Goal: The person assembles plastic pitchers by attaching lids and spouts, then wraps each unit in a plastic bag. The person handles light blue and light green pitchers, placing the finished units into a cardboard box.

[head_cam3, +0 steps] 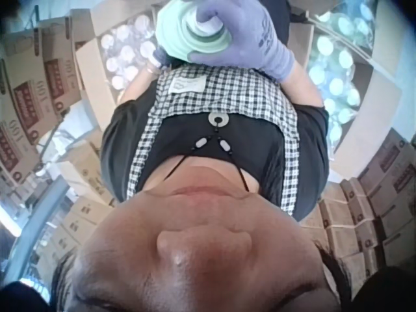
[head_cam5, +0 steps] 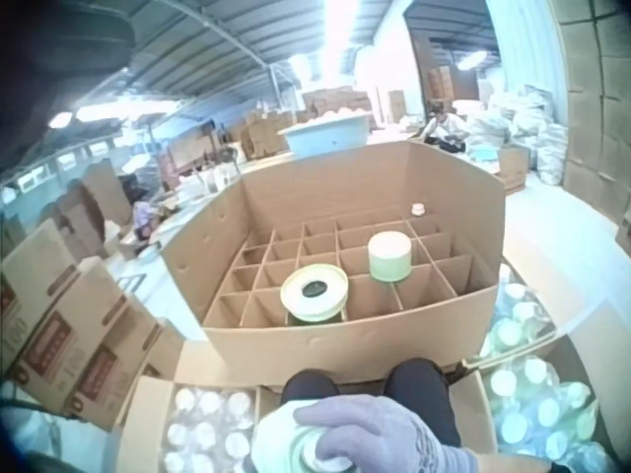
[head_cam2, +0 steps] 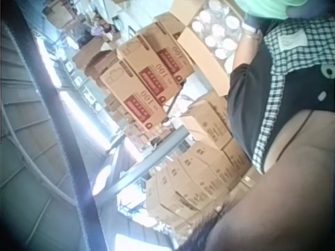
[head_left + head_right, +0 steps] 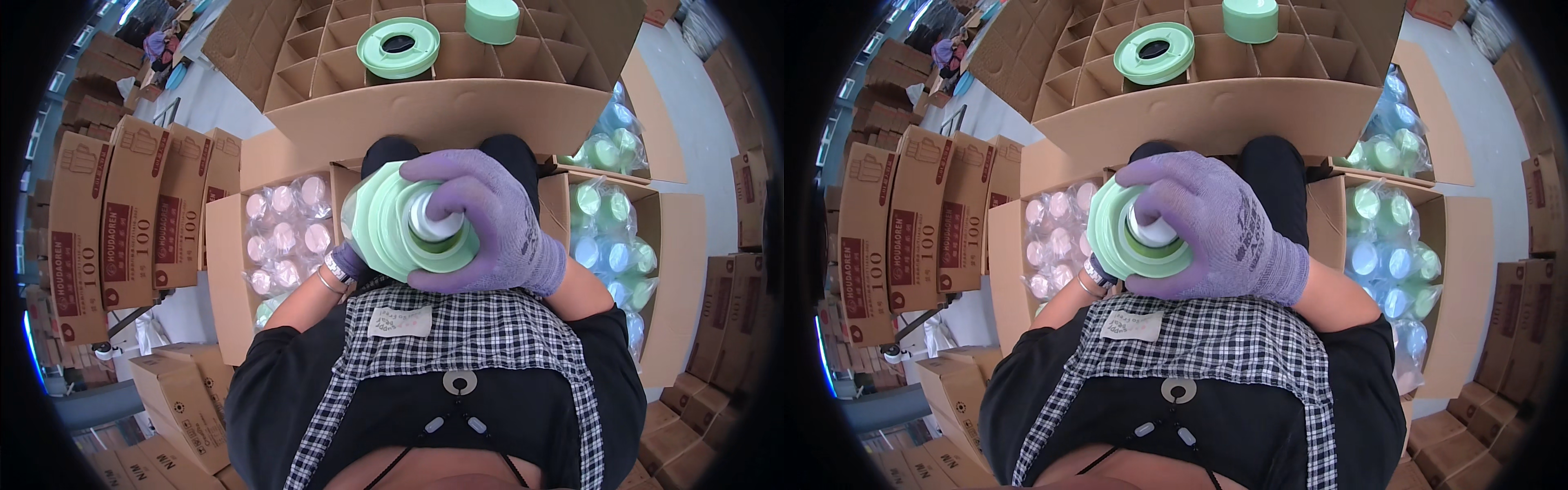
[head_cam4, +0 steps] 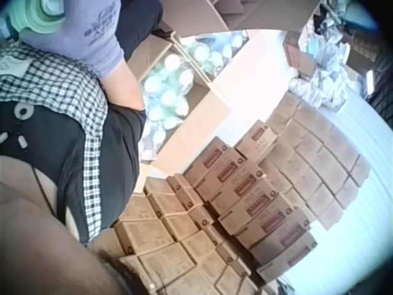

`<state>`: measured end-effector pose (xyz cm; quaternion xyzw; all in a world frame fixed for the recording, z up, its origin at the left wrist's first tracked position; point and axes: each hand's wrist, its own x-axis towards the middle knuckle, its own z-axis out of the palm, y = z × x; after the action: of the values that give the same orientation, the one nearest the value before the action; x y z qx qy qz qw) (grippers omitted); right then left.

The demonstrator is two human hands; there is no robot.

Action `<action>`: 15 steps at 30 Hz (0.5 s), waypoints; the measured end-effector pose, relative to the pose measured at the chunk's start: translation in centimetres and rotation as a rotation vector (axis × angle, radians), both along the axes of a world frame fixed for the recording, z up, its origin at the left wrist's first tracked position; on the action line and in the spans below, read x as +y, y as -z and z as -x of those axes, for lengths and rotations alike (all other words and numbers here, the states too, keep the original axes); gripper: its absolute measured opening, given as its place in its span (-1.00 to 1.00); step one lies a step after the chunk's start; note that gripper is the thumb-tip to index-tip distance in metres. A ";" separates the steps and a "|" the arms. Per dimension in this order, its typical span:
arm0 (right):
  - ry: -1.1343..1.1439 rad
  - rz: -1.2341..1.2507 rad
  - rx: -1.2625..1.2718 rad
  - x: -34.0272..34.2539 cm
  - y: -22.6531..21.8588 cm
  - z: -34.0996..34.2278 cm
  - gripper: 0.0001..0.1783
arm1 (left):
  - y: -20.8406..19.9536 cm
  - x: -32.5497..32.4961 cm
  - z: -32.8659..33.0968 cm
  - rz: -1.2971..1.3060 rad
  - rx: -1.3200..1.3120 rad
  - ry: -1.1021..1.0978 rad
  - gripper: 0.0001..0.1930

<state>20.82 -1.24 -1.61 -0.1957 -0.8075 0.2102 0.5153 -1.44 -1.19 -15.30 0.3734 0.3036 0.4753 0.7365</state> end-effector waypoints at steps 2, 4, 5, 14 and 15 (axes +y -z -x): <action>0.030 0.060 0.020 -0.1 0.4 0.1 -0.31 | 0.0 -0.1 -0.2 0.013 -0.018 -0.030 -0.13; 0.051 0.121 0.057 0.0 0.7 0.5 -0.28 | -0.1 -0.5 -0.4 0.018 -0.030 -0.062 -0.13; 0.061 0.119 0.087 0.1 0.8 0.8 -0.22 | 0.0 -0.3 -0.2 0.022 -0.038 -0.063 -0.14; 0.128 0.101 0.156 0.0 0.7 0.9 -0.15 | 0.9 0.3 1.7 -0.054 0.030 -0.038 -0.24; 0.085 0.078 0.147 0.1 0.7 0.8 -0.13 | 1.1 0.4 1.9 -0.064 0.041 -0.035 -0.25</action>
<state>19.97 -1.17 -2.26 -0.2339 -0.7497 0.2331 0.5735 -3.33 -0.80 -16.40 0.4009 0.3098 0.4900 0.7094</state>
